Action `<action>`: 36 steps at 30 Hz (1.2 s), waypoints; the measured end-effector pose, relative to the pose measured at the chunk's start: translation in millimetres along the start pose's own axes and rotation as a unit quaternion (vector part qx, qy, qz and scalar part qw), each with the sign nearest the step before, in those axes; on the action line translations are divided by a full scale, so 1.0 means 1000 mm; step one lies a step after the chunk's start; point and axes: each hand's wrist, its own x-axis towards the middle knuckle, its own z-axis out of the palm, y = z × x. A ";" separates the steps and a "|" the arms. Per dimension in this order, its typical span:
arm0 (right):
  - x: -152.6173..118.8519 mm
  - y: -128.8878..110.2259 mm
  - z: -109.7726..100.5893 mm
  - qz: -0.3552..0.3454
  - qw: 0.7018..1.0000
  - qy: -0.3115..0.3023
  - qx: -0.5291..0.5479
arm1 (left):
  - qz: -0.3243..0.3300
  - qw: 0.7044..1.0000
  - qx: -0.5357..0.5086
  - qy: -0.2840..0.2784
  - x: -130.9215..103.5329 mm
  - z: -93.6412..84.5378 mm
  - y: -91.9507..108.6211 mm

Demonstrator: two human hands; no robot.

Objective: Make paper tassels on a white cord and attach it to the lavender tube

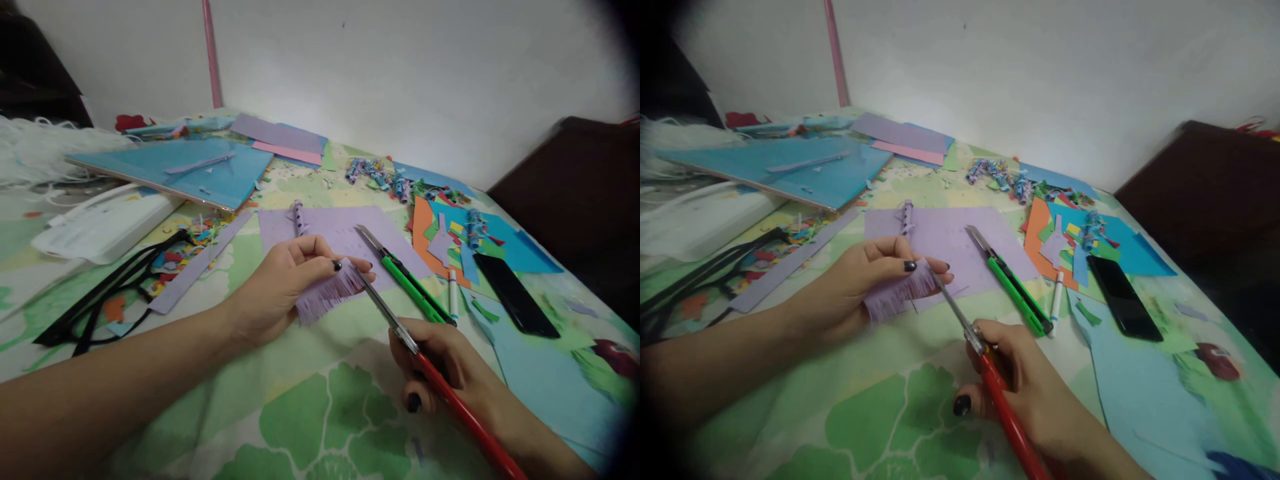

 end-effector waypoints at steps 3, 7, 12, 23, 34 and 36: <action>-0.001 0.002 0.000 0.008 1.000 0.006 0.006 | 0.001 1.000 0.001 -0.001 0.000 0.001 0.000; -0.001 0.004 0.000 0.004 1.000 -0.003 0.016 | 0.000 1.000 0.004 0.001 0.000 0.000 0.001; 0.000 0.004 0.000 0.021 0.999 -0.005 0.032 | -0.002 1.000 0.009 0.005 -0.001 0.000 0.001; -0.001 0.002 -0.002 0.042 0.998 -0.002 0.053 | -0.016 0.997 0.050 0.051 0.001 0.001 0.003; 0.001 0.005 -0.037 -0.004 0.963 0.214 -0.163 | -0.105 0.974 0.176 0.099 0.010 -0.010 0.004; 0.004 0.010 -0.044 -0.001 0.948 0.246 -0.204 | -0.075 0.972 0.212 0.075 0.012 -0.013 0.001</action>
